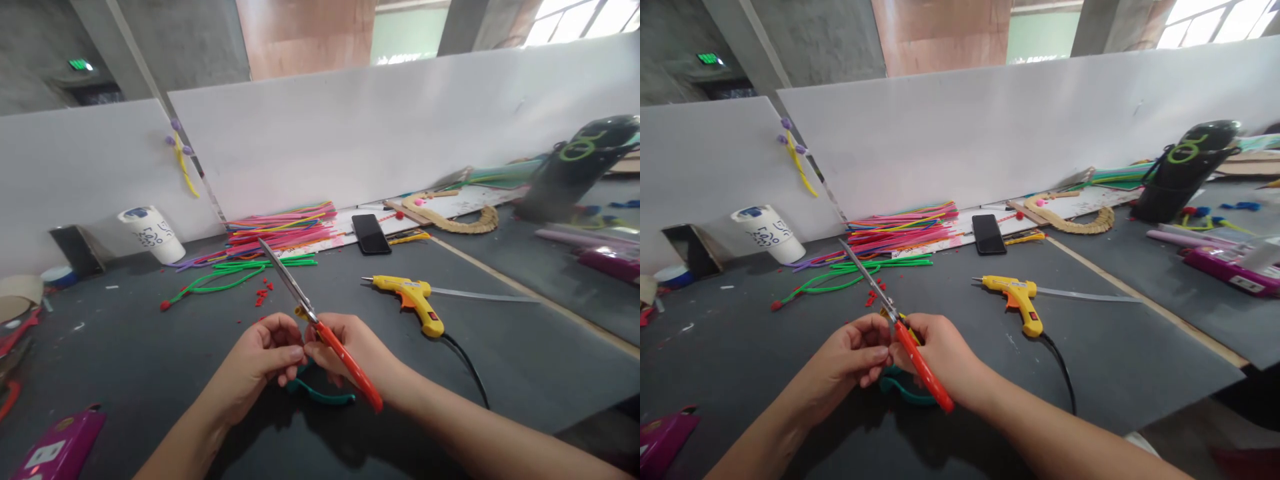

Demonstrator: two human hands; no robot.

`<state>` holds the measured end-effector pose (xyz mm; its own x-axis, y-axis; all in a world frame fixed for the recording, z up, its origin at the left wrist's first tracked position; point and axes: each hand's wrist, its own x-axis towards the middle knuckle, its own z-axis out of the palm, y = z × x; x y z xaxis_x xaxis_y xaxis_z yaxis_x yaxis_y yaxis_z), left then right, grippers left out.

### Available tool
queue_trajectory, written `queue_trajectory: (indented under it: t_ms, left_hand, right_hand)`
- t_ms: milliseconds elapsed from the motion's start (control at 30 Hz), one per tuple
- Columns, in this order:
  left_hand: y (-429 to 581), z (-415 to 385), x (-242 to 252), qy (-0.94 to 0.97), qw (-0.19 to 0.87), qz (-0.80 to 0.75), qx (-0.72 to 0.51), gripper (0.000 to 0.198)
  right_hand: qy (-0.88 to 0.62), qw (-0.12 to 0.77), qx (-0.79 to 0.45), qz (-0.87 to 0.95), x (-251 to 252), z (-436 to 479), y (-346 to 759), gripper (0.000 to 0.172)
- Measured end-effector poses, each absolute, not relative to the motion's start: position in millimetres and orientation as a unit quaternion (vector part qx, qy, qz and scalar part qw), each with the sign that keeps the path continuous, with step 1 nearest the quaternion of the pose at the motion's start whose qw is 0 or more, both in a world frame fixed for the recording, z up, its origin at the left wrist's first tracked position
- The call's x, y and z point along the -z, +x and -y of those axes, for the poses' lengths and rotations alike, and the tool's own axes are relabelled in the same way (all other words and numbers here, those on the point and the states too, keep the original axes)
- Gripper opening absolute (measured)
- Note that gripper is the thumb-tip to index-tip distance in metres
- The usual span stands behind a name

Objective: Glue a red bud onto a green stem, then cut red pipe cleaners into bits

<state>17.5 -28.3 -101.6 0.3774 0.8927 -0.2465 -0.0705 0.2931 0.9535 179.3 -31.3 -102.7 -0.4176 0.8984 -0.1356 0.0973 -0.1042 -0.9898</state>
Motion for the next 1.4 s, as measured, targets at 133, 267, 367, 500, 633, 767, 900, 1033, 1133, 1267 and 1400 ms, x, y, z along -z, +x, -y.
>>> queue_trajectory:
  t_ms: [133,267,367,500,633,767,900,1033,1133,1267,1400]
  left_hand:
    - [10.3,26.8,100.6,0.515,0.652,-0.463,-0.307,0.016]
    - [-6.8,26.9,96.5,0.592,0.621,-0.473,-0.199,0.012]
    - [-14.3,28.6,92.0,0.637,0.596,-0.462,-0.161,0.02]
    - [-8.7,31.4,89.4,0.647,0.521,-0.512,-0.218,0.016]
    - [3.6,36.2,91.0,0.668,0.44,-0.539,-0.262,0.014]
    - [10.1,41.0,92.0,0.687,0.384,-0.544,-0.29,0.006]
    - [11.5,42.4,92.4,0.684,0.383,-0.533,-0.318,0.01]
    - [12.5,42.3,92.8,0.682,0.393,-0.535,-0.307,0.01]
    - [11.4,42.4,91.6,0.651,0.426,-0.542,-0.318,0.005]
    - [5.5,41.2,87.8,0.523,0.501,-0.532,-0.438,0.005]
    - [-1.6,38.1,84.6,0.408,0.533,-0.498,-0.549,0.01]
  right_hand:
    - [-0.44,0.339,-0.602,0.574,104.2,30.4,178.1,0.007]
    - [-0.455,0.342,-0.589,0.573,104.4,26.0,179.5,0.005]
    - [-0.466,0.339,-0.59,0.566,105.0,23.9,179.2,0.005]
    - [-0.468,0.318,-0.604,0.562,104.7,26.0,176.1,0.004]
    - [-0.461,0.312,-0.597,0.578,102.0,31.1,172.9,0.004]
    - [-0.459,0.317,-0.558,0.614,99.2,34.1,171.5,0.009]
    - [-0.463,0.328,-0.517,0.641,99.3,33.6,170.4,0.011]
    - [-0.466,0.327,-0.508,0.647,102.7,32.4,169.5,0.01]
    - [-0.466,0.318,-0.513,0.647,102.7,32.1,172.3,0.009]
    - [-0.478,0.31,-0.431,0.7,95.8,34.3,179.4,0.025]
    - [-0.503,0.252,-0.295,0.772,89.2,39.2,182.6,0.034]
